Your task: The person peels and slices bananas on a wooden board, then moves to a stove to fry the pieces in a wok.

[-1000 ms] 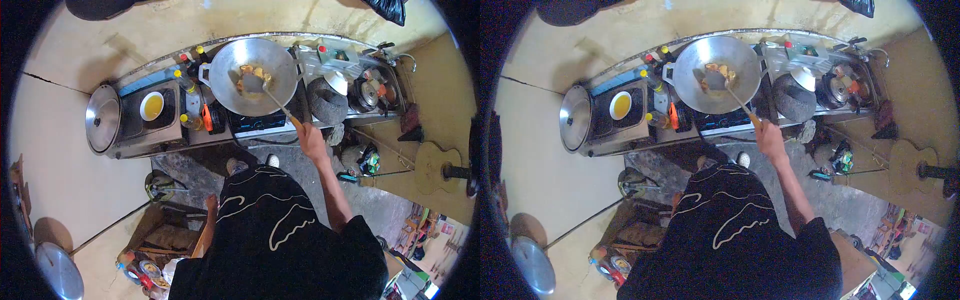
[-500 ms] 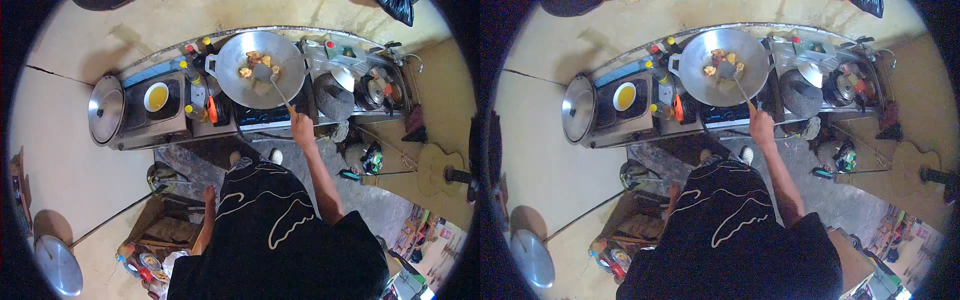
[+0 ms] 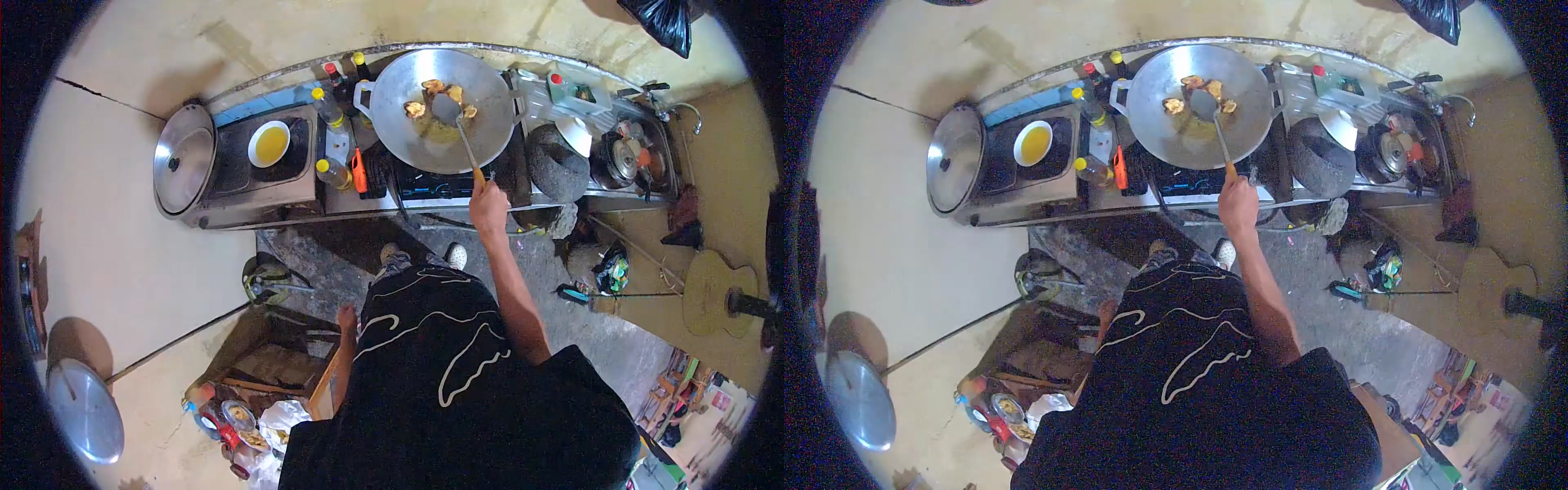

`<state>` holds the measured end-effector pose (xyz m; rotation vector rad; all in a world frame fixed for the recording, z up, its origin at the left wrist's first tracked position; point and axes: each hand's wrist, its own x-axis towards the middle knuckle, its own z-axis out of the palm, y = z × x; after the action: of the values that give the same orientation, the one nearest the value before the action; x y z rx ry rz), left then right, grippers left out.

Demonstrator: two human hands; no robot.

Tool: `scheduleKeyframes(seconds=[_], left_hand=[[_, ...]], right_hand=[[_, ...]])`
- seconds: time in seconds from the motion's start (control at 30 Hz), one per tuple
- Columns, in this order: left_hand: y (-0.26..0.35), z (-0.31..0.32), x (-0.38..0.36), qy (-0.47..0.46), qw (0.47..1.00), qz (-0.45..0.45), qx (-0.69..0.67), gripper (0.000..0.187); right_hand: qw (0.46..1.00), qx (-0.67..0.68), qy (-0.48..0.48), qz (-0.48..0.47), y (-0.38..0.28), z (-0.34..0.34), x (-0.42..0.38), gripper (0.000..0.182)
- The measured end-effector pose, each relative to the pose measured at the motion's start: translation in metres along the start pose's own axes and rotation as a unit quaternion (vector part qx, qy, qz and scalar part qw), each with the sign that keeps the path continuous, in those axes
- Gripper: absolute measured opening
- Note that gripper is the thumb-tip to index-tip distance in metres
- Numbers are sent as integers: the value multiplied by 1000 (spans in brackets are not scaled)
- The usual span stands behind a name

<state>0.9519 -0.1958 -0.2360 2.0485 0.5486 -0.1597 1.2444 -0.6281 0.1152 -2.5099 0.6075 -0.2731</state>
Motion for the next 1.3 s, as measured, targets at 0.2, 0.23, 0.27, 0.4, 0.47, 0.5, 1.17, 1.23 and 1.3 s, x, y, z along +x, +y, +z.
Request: scheduleKeyframes(seconds=[0.2, 0.23, 0.27, 0.4, 0.47, 0.5, 1.17, 1.23, 1.3], left_hand=[[11, -7, -17, -31, 995, -19, 94, 33], [13, -6, -18, -39, 992, -58, 106, 33], [16, -6, -18, -47, 987, -98, 119, 34], [-16, 10, -15, -31, 986, -162, 13, 35], [-17, 7, -15, -27, 989, -115, 86, 36], [-15, 4, -17, -25, 988, -93, 123, 36], [13, -6, 5, -38, 995, 44, 85, 21], [21, -7, 1, -39, 998, -19, 42, 22], [26, -8, -1, -34, 998, -46, 18, 23]], right_hand=[[986, 162, -37, 10, 28, 51, 24, 45], [970, 218, -79, 78, 28, 52, 29, 45], [943, 273, -120, 145, 29, 53, 34, 46], [877, 358, -217, 235, 8, 14, 22, 40], [880, 354, -227, 221, 12, 4, 14, 38], [881, 351, -233, 214, 15, 0, 10, 38], [925, 311, -190, 108, 47, -52, -30, 38], [953, 248, -151, 89, 52, -52, -25, 39], [978, 169, -106, 66, 53, -60, -16, 41]])
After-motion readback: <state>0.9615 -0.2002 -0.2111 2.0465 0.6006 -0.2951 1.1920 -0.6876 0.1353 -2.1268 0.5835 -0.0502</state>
